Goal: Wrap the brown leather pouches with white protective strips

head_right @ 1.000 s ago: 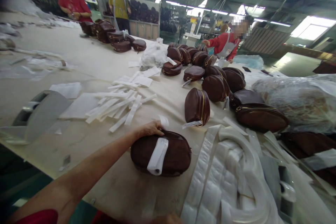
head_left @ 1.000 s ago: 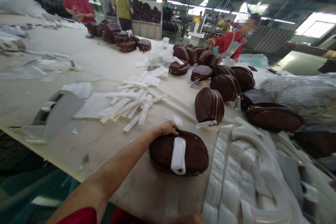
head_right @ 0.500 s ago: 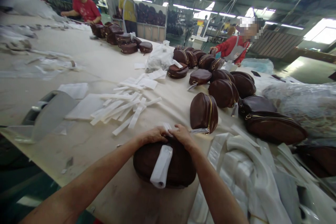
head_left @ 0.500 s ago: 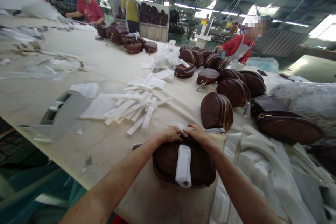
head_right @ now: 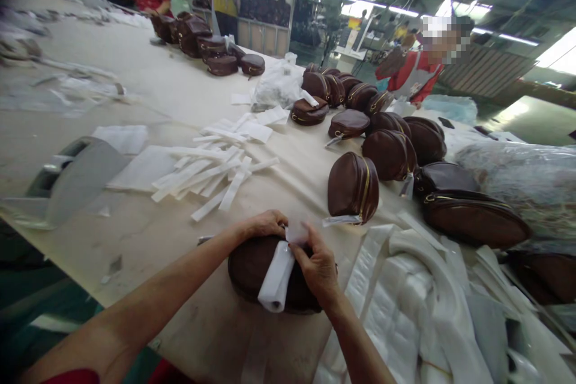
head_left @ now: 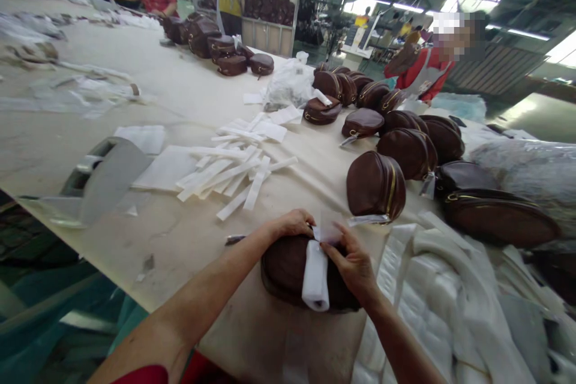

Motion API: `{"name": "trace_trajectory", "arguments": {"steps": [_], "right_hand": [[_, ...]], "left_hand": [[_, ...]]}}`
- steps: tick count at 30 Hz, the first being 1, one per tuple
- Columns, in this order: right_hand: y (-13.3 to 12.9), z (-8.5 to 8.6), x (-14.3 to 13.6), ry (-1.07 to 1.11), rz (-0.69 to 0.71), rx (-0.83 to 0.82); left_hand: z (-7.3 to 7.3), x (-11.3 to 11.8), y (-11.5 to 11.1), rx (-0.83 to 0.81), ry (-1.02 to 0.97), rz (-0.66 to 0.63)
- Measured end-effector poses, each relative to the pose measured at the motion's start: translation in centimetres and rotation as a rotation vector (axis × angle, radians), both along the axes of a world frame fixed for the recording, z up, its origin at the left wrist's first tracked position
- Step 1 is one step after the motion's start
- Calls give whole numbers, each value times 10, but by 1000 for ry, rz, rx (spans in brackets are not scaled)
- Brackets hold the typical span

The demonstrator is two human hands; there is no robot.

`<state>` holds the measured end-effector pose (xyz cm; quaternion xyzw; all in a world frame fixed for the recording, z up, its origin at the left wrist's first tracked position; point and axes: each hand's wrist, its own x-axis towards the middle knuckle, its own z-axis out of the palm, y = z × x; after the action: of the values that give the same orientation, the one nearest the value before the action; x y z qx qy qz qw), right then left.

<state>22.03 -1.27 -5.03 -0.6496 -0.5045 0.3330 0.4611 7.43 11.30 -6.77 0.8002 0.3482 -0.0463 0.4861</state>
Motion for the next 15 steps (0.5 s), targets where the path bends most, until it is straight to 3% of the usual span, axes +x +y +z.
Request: {"name": "trace_trajectory", "arguments": {"steps": [4,15], "right_hand": [[4,-8,-2,29,46,-41],[5,-7,-4,-25,88,14]], "left_hand": [[12,2,-2,60,99,-35],[42,3,-21,333,308,-37]]}}
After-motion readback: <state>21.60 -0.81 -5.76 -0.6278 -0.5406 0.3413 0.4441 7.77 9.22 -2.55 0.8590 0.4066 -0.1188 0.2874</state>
